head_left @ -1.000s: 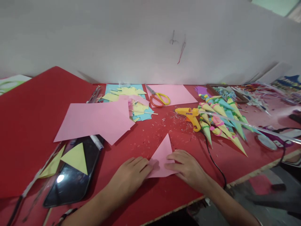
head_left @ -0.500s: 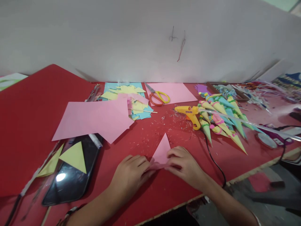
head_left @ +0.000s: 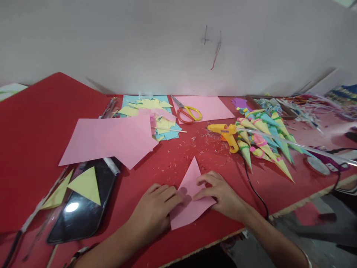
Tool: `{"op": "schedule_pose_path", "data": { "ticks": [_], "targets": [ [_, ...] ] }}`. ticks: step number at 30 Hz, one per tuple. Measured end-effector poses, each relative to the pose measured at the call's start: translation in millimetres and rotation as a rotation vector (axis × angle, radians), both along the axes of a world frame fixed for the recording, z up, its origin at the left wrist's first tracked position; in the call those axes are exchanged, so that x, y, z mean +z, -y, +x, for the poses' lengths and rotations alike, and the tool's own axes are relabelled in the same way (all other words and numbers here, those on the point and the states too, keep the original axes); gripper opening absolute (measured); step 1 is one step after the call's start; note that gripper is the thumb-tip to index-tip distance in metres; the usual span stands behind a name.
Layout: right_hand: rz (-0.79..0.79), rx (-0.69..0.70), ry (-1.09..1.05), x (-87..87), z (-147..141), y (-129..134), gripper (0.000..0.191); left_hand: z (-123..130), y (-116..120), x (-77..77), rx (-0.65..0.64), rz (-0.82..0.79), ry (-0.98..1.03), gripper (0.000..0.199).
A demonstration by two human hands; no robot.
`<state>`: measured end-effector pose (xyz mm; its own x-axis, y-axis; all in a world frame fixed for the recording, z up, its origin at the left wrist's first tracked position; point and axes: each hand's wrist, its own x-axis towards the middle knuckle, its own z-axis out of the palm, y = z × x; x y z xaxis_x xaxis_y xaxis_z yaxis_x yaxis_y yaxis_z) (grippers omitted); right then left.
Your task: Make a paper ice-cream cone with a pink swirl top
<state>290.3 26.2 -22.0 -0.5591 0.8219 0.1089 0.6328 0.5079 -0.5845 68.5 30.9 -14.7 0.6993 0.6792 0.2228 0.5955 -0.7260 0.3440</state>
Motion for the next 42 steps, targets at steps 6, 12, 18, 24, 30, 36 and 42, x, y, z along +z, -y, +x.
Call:
{"op": "schedule_pose_path", "data": {
  "ticks": [6,12,18,24,30,36,42],
  "targets": [
    [-0.011,-0.174,-0.08,1.4,-12,0,0.006,6,-1,-5.3,0.041,0.1,-0.018,0.034],
    [-0.029,-0.273,-0.105,2.4,-16,1,0.01,5,-3,-1.3,0.131,0.067,-0.128,0.037],
    [0.013,-0.385,0.02,-1.2,-18,3,0.021,3,-3,-0.3,0.184,-0.052,-0.167,0.029],
    [0.006,-0.402,0.087,-2.9,-20,4,0.023,-10,-7,-6.1,0.174,-0.052,-0.106,0.035],
    [0.006,-0.368,0.103,-3.6,-19,2,0.021,-17,-17,2.6,-0.179,0.198,-0.209,0.049],
    [0.006,-0.378,0.12,-2.2,-19,1,0.027,-27,-16,12.2,-0.346,0.263,-0.3,0.044],
    [0.146,-0.39,0.131,-8.7,-16,7,0.033,-51,-16,14.1,-0.342,0.25,-0.293,0.037]
  ]
}}
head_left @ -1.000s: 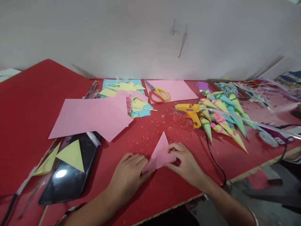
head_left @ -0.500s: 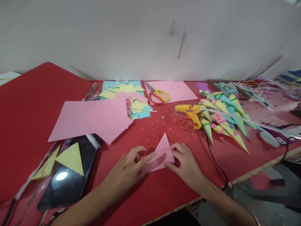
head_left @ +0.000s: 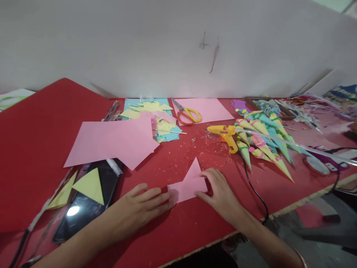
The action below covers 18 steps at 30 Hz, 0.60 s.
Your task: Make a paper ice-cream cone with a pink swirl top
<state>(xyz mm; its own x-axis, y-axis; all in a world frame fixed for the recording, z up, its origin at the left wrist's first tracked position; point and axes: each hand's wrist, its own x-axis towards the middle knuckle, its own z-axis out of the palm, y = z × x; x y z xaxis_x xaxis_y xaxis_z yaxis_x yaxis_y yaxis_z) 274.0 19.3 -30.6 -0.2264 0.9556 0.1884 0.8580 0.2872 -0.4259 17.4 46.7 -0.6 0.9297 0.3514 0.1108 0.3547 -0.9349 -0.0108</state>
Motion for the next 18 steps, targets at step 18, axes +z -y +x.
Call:
{"op": "schedule_pose_path", "data": {
  "ticks": [18],
  "targets": [
    [0.044,0.339,0.356,7.7,29,22,0.044,-6,1,-4.1,0.004,-0.026,0.014,0.038]
  ]
}}
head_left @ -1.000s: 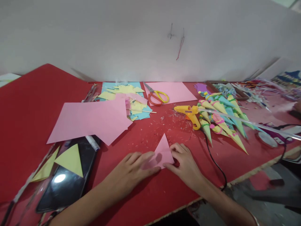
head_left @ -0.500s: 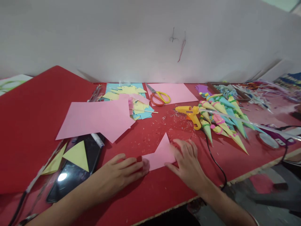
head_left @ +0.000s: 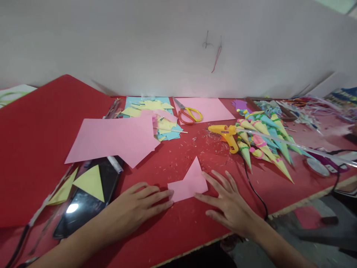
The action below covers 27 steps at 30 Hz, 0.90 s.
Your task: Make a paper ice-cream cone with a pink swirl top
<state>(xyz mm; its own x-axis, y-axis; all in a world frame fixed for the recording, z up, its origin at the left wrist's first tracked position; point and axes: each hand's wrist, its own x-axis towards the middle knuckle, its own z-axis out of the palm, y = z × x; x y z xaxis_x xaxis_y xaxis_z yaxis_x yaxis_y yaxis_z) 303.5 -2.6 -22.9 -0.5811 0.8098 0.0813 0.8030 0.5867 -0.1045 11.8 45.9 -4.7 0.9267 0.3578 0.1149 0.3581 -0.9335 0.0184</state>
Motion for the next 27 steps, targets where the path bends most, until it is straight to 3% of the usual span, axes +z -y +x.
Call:
{"op": "schedule_pose_path", "data": {
  "ticks": [10,16,22,27],
  "targets": [
    [-0.033,-0.12,-0.075,-1.0,23,9,0.039,-1,4,-2.3,0.062,-0.038,-0.07,0.054],
    [0.033,-0.191,-0.259,4.8,11,-6,0.025,-1,4,-2.8,0.041,-0.036,-0.061,0.051],
    [-0.202,-0.086,-0.299,21.6,-18,-27,0.05,-1,8,-6.5,0.105,-0.043,-0.022,0.051],
    [-0.34,-0.073,-0.343,26.3,-24,-35,0.034,0,9,-6.9,0.095,-0.049,-0.03,0.056]
  ]
}}
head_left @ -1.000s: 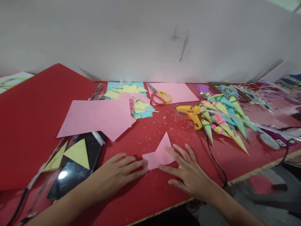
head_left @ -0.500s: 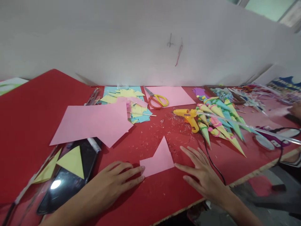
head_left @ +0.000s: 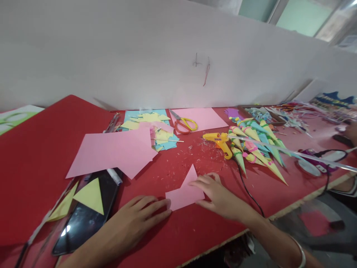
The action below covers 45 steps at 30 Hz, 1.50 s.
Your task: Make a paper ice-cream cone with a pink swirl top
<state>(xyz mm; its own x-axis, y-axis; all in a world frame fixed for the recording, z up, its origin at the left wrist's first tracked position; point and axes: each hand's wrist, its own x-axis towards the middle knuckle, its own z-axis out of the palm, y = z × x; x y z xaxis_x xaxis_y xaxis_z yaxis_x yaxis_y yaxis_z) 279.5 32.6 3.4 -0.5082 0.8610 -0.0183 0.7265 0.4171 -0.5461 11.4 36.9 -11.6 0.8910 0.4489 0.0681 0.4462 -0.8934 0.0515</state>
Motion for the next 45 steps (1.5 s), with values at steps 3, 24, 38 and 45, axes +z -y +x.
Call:
{"op": "schedule_pose_path", "data": {
  "ticks": [3,24,38,45],
  "targets": [
    [-0.043,0.023,-0.058,-1.2,0,-4,0.019,-2,2,-1.6,0.08,-0.006,0.072,0.053],
    [0.062,-0.04,-0.222,-6.0,-1,-42,0.031,75,-21,19.5,0.417,-0.203,-0.048,0.027],
    [-0.03,-0.475,-0.254,-17.0,3,-25,0.01,98,-31,12.9,0.41,-0.127,-0.084,0.049],
    [-0.005,-0.526,-0.136,-22.9,-4,-19,0.012,102,-31,13.2,0.393,-0.101,-0.129,0.052]
  ]
}}
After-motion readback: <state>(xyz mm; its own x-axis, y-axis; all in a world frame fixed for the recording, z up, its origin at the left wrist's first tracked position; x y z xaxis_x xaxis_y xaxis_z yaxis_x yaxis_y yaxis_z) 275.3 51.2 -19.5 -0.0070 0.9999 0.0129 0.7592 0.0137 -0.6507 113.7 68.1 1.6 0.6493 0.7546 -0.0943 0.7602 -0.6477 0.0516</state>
